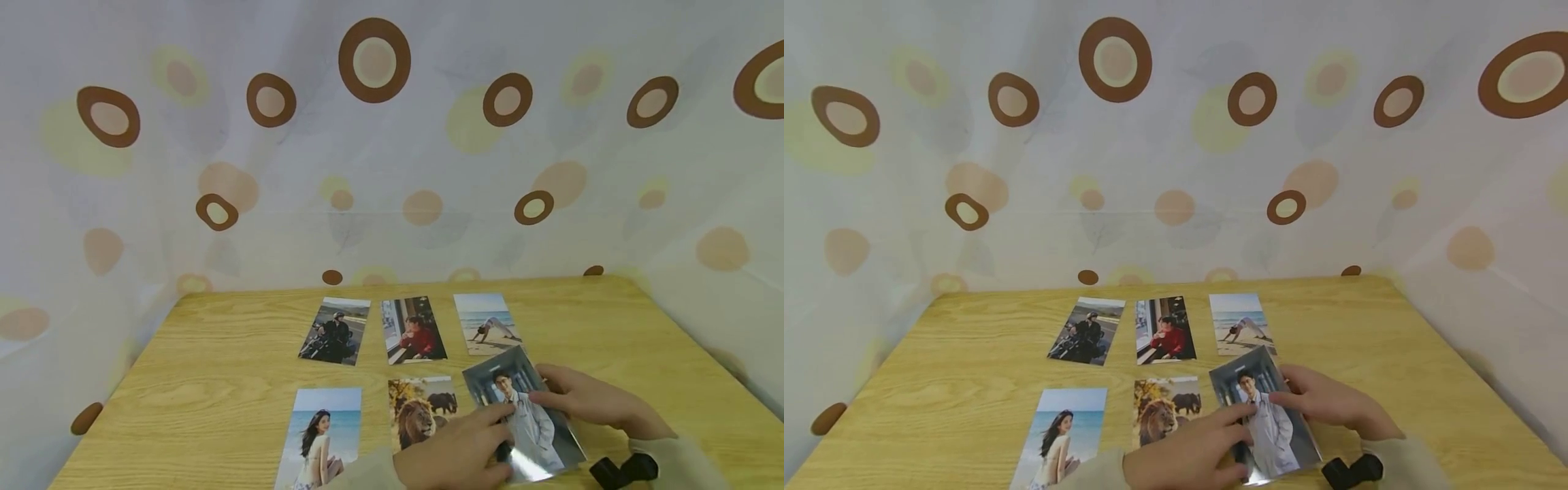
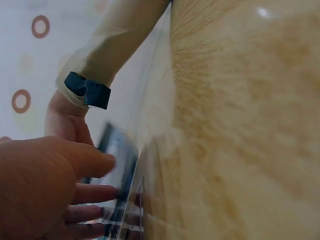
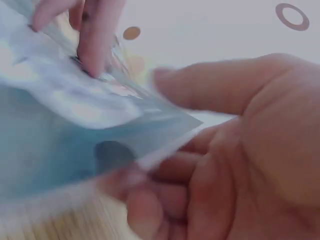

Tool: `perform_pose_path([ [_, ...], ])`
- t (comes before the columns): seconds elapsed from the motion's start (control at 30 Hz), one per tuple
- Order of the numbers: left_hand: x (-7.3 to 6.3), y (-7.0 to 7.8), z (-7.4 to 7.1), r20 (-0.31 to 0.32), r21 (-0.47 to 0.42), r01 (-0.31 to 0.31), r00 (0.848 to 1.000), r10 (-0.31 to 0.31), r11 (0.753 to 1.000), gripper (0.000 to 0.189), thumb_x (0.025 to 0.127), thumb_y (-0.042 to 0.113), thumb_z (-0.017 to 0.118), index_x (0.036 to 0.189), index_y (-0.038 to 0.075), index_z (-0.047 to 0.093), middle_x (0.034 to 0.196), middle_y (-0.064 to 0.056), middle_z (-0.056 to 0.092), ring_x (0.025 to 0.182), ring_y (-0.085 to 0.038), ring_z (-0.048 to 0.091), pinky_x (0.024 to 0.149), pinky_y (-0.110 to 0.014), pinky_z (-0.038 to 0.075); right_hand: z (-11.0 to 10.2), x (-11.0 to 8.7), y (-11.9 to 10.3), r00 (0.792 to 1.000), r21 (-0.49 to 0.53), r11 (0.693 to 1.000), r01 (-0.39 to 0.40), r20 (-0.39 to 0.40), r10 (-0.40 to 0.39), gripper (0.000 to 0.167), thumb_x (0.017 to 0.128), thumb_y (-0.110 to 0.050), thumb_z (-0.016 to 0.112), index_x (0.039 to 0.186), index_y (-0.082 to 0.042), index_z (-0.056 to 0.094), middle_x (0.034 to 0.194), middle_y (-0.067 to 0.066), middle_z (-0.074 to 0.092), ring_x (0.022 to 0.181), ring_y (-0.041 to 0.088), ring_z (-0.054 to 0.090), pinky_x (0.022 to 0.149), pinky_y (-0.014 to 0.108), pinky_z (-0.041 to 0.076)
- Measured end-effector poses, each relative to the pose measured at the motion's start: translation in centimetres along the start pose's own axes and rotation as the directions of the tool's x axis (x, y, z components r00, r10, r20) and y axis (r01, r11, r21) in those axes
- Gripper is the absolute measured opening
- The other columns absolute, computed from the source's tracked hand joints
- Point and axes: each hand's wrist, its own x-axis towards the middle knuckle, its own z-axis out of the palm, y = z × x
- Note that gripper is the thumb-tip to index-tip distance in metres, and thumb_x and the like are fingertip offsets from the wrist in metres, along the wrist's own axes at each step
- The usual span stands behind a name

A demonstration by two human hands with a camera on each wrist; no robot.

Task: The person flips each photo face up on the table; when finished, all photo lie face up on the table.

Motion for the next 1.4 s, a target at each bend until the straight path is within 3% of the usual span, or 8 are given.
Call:
perform_pose_path([
  [0.1,0.0,-0.2,0.1,0.031,0.019,0.013,0.999,-0.014,1.000,0.032,0.098,0.034,0.054,0.123,0.016,0.062,0.150,0.000,0.037,0.133,-0.008,0.041,0.101,-0.014,0.039,-0.1,0.2,0.6,0.997,-0.060,0.996,0.065,0.036,-0.063,0.027,0.101,-0.011,0.046,0.119,0.009,0.050,0.080,0.003,0.061,0.058,0.004,0.052,0.048,0.025,0.045],
  [0.17,0.0,-0.4,0.2,0.043,0.023,0.012,0.999,-0.013,1.000,0.032,0.098,0.034,0.054,0.124,0.017,0.062,0.147,0.001,0.039,0.132,-0.009,0.041,0.103,-0.016,0.037,-0.1,0.3,0.8,0.997,-0.085,0.994,0.068,0.037,-0.065,0.020,0.099,-0.009,0.049,0.112,0.006,0.055,0.073,-0.005,0.059,0.055,0.001,0.050,0.047,0.023,0.042],
  [0.37,-0.1,-0.6,0.1,0.024,0.083,0.009,1.000,-0.011,0.997,0.031,0.096,0.035,0.057,0.123,0.023,0.063,0.123,0.004,0.048,0.103,-0.004,0.040,0.085,-0.012,0.035,0.2,0.4,0.7,0.998,-0.237,0.970,-0.055,-0.047,0.045,0.012,0.094,-0.014,0.059,0.096,-0.002,0.060,0.068,-0.006,0.055,0.055,0.003,0.050,0.050,0.022,0.041],
  [0.53,-0.2,-0.6,-0.1,0.052,0.132,0.002,0.999,-0.009,0.991,0.038,0.096,0.036,0.055,0.132,0.025,0.058,0.134,0.001,0.048,0.114,-0.007,0.044,0.095,-0.018,0.038,0.1,0.1,0.8,0.990,-0.339,0.934,-0.109,-0.126,0.070,0.015,0.091,-0.016,0.063,0.084,-0.005,0.056,0.067,-0.005,0.050,0.054,0.003,0.045,0.050,0.022,0.037],
  [0.67,-0.3,-0.7,-0.2,0.116,0.144,0.014,0.993,-0.031,0.989,0.045,0.098,0.041,0.052,0.140,0.027,0.049,0.145,0.003,0.042,0.128,-0.010,0.042,0.106,-0.026,0.037,0.2,0.2,0.6,0.972,-0.422,0.890,-0.171,-0.219,0.082,0.023,0.084,-0.018,0.070,0.084,-0.004,0.052,0.068,-0.003,0.046,0.057,0.006,0.041,0.052,0.023,0.033],
  [0.97,-0.3,-1.1,-0.4,0.163,0.190,0.032,0.985,-0.064,0.981,0.046,0.099,0.044,0.047,0.143,0.031,0.044,0.149,0.006,0.038,0.134,-0.010,0.039,0.107,-0.027,0.038,1.7,1.5,-0.3,0.910,-0.535,0.781,-0.321,-0.404,0.097,0.051,0.075,-0.015,0.080,0.109,0.006,0.049,0.062,0.000,0.047,0.052,0.012,0.043,0.049,0.026,0.035],
  [1.23,0.1,-0.9,-0.1,0.183,0.161,0.037,0.981,-0.067,0.986,0.046,0.099,0.042,0.049,0.144,0.034,0.042,0.157,0.002,0.024,0.139,-0.013,0.034,0.101,-0.028,0.043,3.0,1.9,-1.0,0.894,-0.609,0.698,-0.376,-0.438,0.100,0.036,0.082,-0.027,0.075,0.100,-0.004,0.053,0.062,-0.002,0.048,0.049,0.011,0.043,0.046,0.026,0.034],
  [1.4,0.0,-0.5,-0.7,0.183,0.144,0.066,0.979,-0.092,0.987,0.056,0.096,0.047,0.054,0.147,0.033,0.036,0.158,0.003,0.019,0.140,-0.013,0.032,0.099,-0.028,0.045,3.6,2.3,-1.2,0.907,-0.643,0.710,-0.288,-0.422,-0.014,0.029,0.087,-0.027,0.071,0.100,-0.006,0.055,0.063,-0.006,0.048,0.048,0.005,0.041,0.044,0.023,0.034],
])
